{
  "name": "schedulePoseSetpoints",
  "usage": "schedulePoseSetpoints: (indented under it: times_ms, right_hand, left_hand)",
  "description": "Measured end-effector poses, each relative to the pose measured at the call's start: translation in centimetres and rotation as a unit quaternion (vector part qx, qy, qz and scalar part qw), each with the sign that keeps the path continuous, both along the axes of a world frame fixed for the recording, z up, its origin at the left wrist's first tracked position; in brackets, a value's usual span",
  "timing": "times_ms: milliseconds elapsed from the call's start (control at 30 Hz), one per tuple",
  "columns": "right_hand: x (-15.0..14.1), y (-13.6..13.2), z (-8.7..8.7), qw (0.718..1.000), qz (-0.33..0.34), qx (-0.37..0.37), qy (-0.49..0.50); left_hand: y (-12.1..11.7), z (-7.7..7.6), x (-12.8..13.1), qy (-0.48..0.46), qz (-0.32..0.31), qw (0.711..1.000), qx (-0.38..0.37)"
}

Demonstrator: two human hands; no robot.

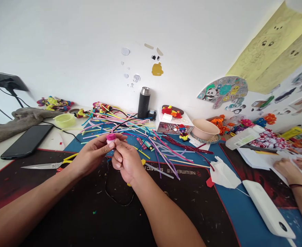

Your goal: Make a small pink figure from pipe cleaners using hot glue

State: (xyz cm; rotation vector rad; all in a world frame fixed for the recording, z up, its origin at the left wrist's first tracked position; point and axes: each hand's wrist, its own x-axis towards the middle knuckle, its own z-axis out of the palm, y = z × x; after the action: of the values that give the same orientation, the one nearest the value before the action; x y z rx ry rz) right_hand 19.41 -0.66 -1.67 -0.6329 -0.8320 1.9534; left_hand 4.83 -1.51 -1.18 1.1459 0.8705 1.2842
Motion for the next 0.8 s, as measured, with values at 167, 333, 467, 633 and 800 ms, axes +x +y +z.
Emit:
schedulePoseSetpoints:
  times_ms: [167,333,467,633,800]
  right_hand:
    - [-0.02,-0.09,0.03,1.000,0.004,0.001,-0.010]
    - [-0.07,-0.15,-0.03,1.000,0.007,0.002,-0.013]
    - [-0.11,-0.07,-0.26,0.999,-0.002,0.017,-0.033]
    - [-0.19,-0.04,-0.36,0.997,-0.018,0.042,-0.061]
    - [-0.26,-0.02,-0.28,0.997,-0.030,0.029,-0.059]
  left_hand:
    - [0.06,0.02,-0.15,-0.011,0.000,1.000,-0.013]
    - [0.21,0.06,-0.13,-0.029,-0.012,0.999,-0.030]
    - [0.28,-0.05,-0.09,-0.030,-0.010,0.999,-0.027]
    - [0.27,0.08,0.08,-0.023,0.002,1.000,-0.021]
    - [0.38,-0.20,0.15,-0.029,-0.002,0.999,-0.042]
